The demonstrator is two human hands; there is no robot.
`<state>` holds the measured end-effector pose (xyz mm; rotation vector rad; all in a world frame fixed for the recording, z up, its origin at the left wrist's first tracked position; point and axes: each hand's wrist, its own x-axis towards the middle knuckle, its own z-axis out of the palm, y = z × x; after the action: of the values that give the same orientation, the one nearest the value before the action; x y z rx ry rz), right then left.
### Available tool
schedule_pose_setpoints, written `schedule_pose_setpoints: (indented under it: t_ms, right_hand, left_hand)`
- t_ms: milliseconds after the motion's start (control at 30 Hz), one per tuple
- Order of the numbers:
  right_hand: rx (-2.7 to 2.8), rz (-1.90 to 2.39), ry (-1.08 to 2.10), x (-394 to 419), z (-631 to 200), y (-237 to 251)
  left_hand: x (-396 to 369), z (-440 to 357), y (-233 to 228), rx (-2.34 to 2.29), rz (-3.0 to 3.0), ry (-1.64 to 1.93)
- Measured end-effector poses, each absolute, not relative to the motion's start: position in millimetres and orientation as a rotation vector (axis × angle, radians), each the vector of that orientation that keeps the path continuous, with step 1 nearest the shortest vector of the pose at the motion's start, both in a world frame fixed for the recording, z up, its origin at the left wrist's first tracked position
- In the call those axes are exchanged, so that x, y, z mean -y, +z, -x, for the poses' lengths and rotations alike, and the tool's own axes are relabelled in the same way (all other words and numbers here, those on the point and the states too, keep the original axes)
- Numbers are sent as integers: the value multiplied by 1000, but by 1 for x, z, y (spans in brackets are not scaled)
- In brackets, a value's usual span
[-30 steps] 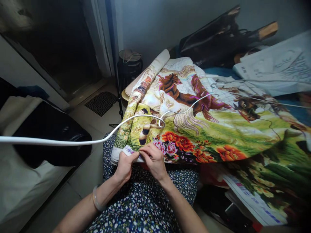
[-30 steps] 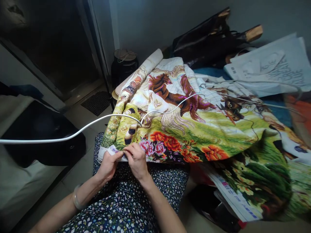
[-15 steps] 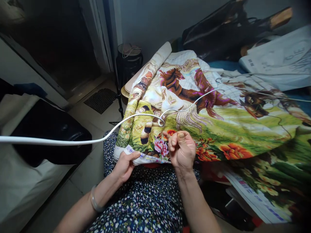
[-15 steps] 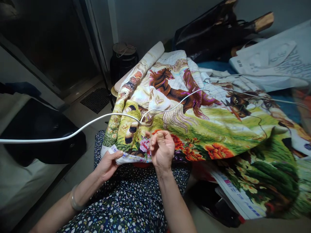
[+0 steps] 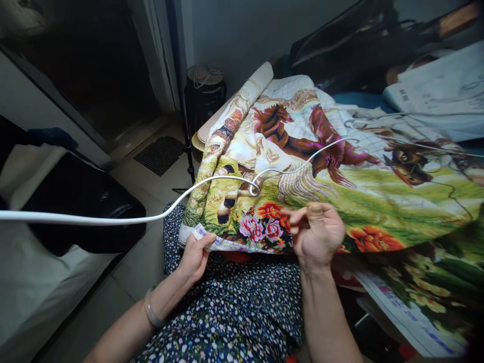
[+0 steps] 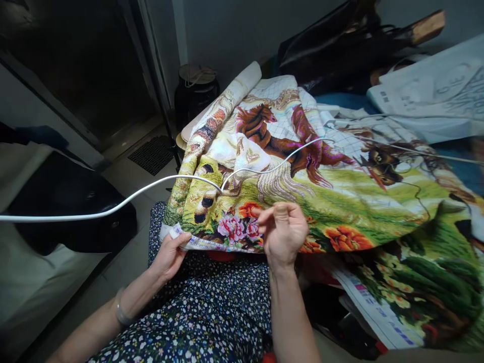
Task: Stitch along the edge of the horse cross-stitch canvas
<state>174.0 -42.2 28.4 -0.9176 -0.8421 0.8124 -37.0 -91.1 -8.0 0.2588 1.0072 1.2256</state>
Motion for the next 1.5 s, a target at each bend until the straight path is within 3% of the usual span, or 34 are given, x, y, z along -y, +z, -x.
schedule_pose_setpoints:
  t_ms: [133,200,1100,1500]
  right_hand:
    - [1178,1090,1200,69,-144,9]
    - [1417,1177,1248,82,-128,2]
    - [1875,1224,860,81,-104,3]
    - [1843,1123,951,74,-106,-5]
  left_hand:
    - [91,38,-6,-1016,-240,1235]
    - [90,38,-4,-1015,-243,1240]
    - [89,37,-2,-1008,-211,1222]
    - [85,39,1,-924,-102,1139]
